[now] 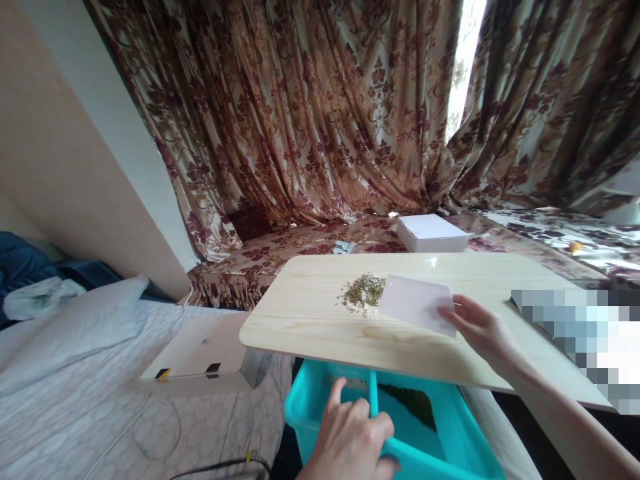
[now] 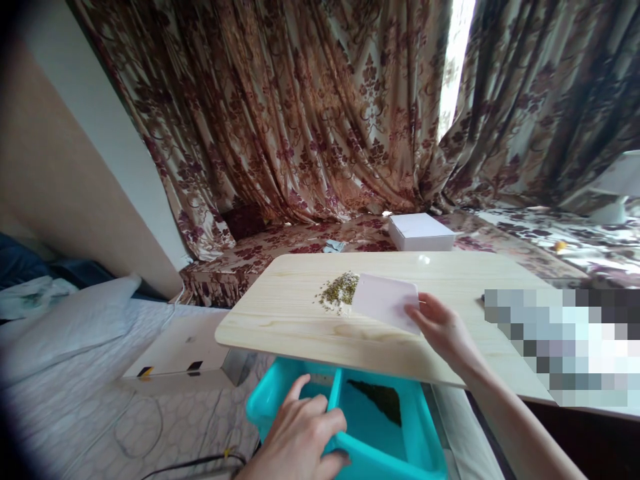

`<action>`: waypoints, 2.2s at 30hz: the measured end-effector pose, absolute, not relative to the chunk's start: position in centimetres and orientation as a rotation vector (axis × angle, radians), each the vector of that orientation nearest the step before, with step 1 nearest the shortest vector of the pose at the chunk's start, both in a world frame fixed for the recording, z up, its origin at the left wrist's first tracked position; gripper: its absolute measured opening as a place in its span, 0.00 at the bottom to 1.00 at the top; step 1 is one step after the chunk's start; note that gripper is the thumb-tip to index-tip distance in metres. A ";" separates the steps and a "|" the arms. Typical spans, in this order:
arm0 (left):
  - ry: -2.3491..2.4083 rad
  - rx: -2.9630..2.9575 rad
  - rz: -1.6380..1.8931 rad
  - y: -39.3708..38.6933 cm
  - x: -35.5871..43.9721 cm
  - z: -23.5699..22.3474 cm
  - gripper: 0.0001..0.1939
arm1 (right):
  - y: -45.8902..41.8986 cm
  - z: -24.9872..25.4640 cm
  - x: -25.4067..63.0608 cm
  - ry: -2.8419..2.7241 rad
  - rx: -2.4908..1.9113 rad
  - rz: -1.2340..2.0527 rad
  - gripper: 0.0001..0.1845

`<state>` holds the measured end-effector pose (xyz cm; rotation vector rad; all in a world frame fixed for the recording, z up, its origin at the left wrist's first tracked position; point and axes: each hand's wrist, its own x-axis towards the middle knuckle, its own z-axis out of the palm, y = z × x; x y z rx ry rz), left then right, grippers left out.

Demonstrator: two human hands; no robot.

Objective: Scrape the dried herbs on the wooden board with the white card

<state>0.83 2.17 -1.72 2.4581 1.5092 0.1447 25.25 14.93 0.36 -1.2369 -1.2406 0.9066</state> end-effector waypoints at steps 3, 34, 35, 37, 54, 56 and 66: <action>1.489 2.512 0.108 2.2 1.7 -1.5 0.09 | 15.4 0.2 24.6 -1.264 -1.225 0.902 0.23; 1.464 2.415 0.125 1.6 2.6 -0.5 0.09 | 11.3 -0.8 22.1 -1.519 -1.163 1.160 0.25; 1.468 2.409 0.121 1.6 2.6 -0.4 0.09 | 11.3 -0.8 22.1 -1.522 -1.170 1.142 0.25; 1.477 2.400 0.123 1.7 2.6 -0.3 0.09 | 11.6 -0.6 22.3 -1.486 -1.187 1.049 0.27; 1.449 2.441 0.145 1.8 2.4 -0.9 0.08 | 13.1 -1.0 20.6 -1.440 -1.159 0.974 0.25; 1.454 2.441 0.138 1.8 2.5 -0.8 0.09 | 12.5 -1.5 20.2 -1.476 -1.117 1.044 0.24; 1.521 2.381 0.150 1.5 1.1 -1.3 0.13 | 14.1 0.2 24.0 -1.183 -1.205 0.865 0.18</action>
